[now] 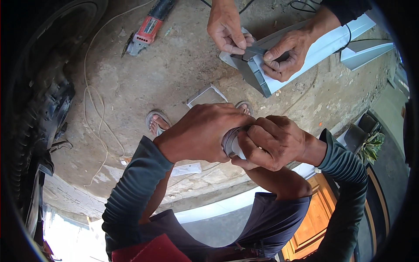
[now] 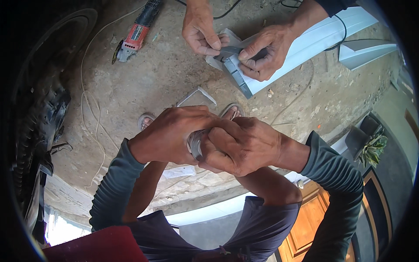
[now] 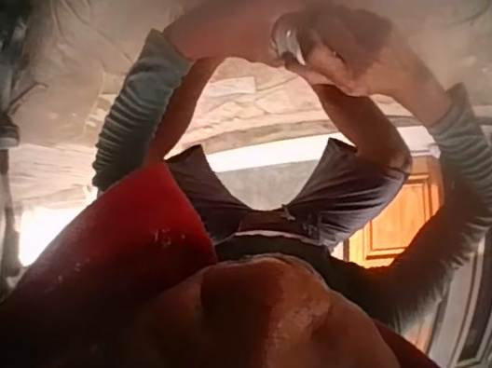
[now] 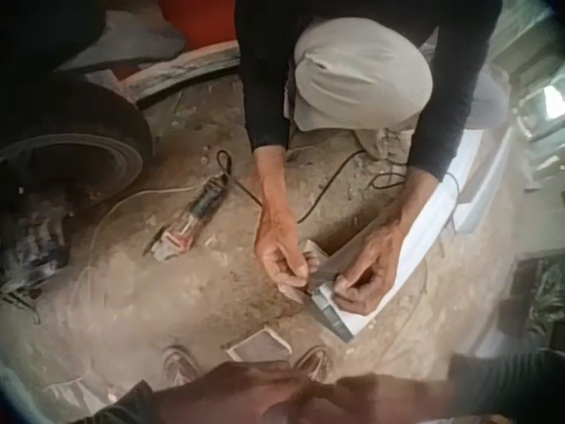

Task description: The person aligns an end cap against the end of a gutter channel, retrieves a bottle of adhesive from a nearby table, and helps glue and press the end cap onto the gutter by hand.

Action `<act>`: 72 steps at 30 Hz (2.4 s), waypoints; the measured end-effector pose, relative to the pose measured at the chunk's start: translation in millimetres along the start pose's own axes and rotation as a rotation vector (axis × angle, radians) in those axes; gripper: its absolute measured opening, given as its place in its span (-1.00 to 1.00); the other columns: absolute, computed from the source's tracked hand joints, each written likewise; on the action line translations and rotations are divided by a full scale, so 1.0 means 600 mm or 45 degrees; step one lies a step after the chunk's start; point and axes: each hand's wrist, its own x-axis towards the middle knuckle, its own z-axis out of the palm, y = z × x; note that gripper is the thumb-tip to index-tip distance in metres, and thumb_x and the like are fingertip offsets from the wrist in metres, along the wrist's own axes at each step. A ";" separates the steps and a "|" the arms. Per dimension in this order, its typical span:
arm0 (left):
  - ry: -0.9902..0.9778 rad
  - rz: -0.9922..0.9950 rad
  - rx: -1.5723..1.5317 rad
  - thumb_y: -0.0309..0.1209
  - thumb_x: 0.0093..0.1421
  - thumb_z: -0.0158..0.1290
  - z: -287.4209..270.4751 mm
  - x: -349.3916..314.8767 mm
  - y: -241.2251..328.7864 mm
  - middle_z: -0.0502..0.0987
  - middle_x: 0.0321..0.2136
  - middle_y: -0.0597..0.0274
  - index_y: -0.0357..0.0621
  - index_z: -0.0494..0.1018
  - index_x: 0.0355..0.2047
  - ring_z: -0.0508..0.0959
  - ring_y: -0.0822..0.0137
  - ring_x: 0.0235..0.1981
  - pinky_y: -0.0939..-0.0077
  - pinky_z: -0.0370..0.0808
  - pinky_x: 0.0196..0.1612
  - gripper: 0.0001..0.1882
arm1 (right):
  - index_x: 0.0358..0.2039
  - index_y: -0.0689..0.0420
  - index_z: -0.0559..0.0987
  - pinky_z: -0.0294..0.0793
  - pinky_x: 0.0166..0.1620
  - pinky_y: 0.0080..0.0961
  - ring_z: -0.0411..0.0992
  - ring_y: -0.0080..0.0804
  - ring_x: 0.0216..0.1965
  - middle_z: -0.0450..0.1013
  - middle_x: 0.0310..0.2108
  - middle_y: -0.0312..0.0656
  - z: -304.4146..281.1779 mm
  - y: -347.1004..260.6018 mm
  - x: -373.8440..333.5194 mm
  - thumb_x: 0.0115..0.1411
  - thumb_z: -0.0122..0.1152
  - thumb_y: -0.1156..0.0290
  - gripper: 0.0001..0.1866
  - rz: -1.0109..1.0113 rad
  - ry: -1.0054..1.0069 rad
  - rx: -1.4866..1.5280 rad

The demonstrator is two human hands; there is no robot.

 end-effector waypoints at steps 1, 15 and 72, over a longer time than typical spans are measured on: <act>-0.090 -0.004 -0.047 -0.33 -0.19 0.43 -0.001 0.006 -0.011 0.62 -0.30 0.05 -0.19 0.54 -0.15 0.65 -0.03 -0.25 0.16 0.57 -0.20 -0.45 | -0.23 0.07 0.47 0.47 -0.56 -0.57 0.53 -0.39 -0.41 0.39 -0.41 -0.26 0.002 0.003 -0.002 -0.02 0.30 0.26 -0.66 -0.004 0.001 -0.018; -0.350 0.124 0.236 -0.40 -0.27 0.42 -0.013 0.066 -0.130 0.62 -0.26 0.01 -0.24 0.51 -0.07 0.63 -0.03 -0.22 0.19 0.55 -0.12 -0.35 | -0.15 0.13 0.45 0.57 -0.25 -0.43 0.48 -0.23 -0.12 0.36 -0.25 -0.18 0.014 0.040 -0.010 0.16 0.22 0.17 -0.64 -0.126 -0.402 -0.433; -0.073 0.208 0.053 -0.30 -0.24 0.44 0.038 0.040 -0.189 0.63 -0.24 -0.07 -0.27 0.48 0.00 0.66 0.00 -0.20 0.24 0.55 -0.12 -0.26 | 0.01 0.16 0.55 0.63 -0.12 -0.36 0.42 -0.20 -0.02 0.35 0.05 -0.11 0.049 -0.001 -0.021 0.03 0.27 0.43 -0.54 0.212 -0.407 -0.196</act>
